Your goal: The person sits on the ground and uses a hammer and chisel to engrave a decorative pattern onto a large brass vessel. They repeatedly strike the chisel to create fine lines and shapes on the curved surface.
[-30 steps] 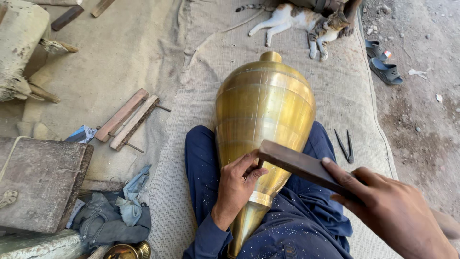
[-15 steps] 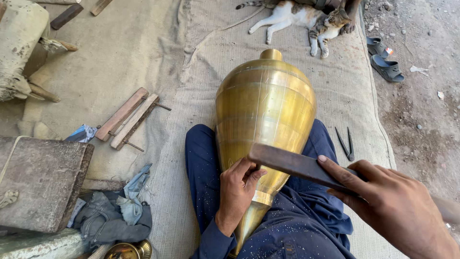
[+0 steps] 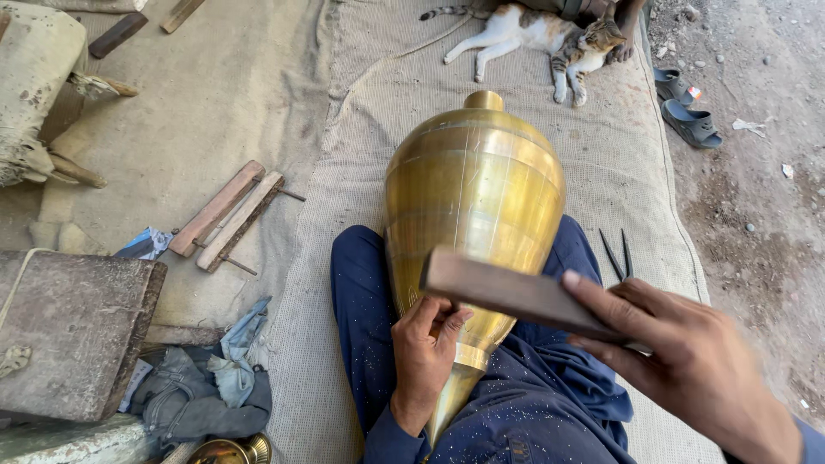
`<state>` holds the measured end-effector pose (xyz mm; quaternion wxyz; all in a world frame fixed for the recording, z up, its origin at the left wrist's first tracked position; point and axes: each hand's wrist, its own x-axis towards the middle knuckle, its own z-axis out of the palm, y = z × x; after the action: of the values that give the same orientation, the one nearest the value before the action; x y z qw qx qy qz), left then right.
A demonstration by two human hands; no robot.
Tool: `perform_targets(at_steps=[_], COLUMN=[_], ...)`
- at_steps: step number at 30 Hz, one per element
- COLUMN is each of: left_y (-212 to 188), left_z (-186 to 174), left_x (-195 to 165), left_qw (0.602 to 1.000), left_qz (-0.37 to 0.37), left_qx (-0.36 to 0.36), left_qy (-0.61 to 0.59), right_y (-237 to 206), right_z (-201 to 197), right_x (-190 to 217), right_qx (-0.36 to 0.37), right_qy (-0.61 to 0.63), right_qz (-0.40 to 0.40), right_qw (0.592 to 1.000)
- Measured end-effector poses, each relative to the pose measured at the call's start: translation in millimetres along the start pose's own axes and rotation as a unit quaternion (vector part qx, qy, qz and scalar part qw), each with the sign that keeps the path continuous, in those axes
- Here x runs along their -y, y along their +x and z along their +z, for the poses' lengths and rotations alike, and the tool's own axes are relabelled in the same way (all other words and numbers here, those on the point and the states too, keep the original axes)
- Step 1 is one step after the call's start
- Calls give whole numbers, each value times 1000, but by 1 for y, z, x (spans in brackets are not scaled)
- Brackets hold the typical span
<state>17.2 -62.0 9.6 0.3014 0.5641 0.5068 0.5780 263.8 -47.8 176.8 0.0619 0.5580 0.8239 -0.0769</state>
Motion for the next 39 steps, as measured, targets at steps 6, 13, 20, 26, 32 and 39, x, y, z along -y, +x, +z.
perform_targets(at_steps=[6,13,20,26,32,39], left_y=[-7,2,42,85,104,109], left_z=[1,-9,-32,-30,-23,-23], left_x=[7,2,3,-1,-10,-18], left_qw=[999,998,998,968,929,917], left_qz=[27,17,28,49,93,86], left_qx=[-6,-49,44,246,357,382], left_qy=[18,-27,-35,-22,31,70], right_y=[-4,-6,-1,-14,-18,-14], right_z=[-5,16,124,180,185,183], right_x=[8,-5,-11,-5,-5,-10], right_qx=[-135,10,-116,-75,-92,-288], right_qy=[75,32,396,356,312,463], right_qz=[-88,111,185,235,224,177], right_qw=[984,993,892,902,919,819])
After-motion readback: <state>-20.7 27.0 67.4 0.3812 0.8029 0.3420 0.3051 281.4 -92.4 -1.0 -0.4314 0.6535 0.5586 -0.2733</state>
